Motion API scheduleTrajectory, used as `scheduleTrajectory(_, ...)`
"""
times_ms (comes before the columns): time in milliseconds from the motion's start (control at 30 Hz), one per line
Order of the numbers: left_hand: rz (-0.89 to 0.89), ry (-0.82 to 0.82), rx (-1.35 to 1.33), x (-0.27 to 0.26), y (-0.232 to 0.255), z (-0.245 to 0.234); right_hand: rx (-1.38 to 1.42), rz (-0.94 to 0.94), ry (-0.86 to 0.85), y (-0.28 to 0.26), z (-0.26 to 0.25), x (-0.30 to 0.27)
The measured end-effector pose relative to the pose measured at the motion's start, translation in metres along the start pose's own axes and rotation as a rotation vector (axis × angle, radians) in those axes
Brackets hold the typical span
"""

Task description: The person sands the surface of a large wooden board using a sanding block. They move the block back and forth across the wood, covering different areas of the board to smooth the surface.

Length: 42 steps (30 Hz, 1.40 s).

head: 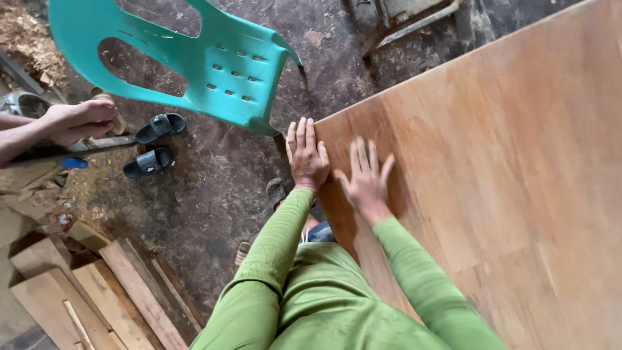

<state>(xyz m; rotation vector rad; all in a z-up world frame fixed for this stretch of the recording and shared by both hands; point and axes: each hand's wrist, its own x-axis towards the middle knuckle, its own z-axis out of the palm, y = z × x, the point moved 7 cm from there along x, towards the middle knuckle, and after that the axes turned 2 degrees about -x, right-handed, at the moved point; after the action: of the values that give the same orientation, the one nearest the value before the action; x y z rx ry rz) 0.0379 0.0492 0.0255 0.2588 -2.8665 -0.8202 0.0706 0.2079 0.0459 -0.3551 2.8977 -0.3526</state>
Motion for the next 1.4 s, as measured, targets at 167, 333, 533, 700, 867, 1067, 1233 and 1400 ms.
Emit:
scheduleTrajectory(167,0.017,0.016,-0.021,-0.005,0.002,-0.004,0.048,0.028,0.137,-0.005,0.0,0.055)
scheduleTrajectory(333,0.01,0.034,-0.003,-0.007,0.005,-0.006,0.077,0.03,0.107,-0.006,-0.004,-0.026)
scheduleTrajectory(533,0.027,0.035,-0.006,-0.001,0.004,-0.005,0.002,0.083,0.159,-0.01,0.004,0.031)
scheduleTrajectory(700,0.044,0.069,-0.025,0.0,0.005,-0.009,0.062,0.09,0.134,-0.007,-0.002,0.035)
scheduleTrajectory(867,0.015,0.04,-0.019,0.001,0.005,-0.006,0.007,0.052,0.077,-0.008,-0.007,-0.015)
scheduleTrajectory(1067,0.027,0.033,-0.024,0.001,0.005,-0.005,0.073,0.035,0.157,-0.018,-0.004,0.055)
scheduleTrajectory(1233,0.024,0.044,-0.036,0.001,0.009,-0.012,0.109,0.02,0.157,-0.018,0.001,-0.004)
scheduleTrajectory(1400,0.028,0.032,-0.044,0.001,0.007,-0.013,0.0,0.012,0.058,-0.015,0.012,-0.026)
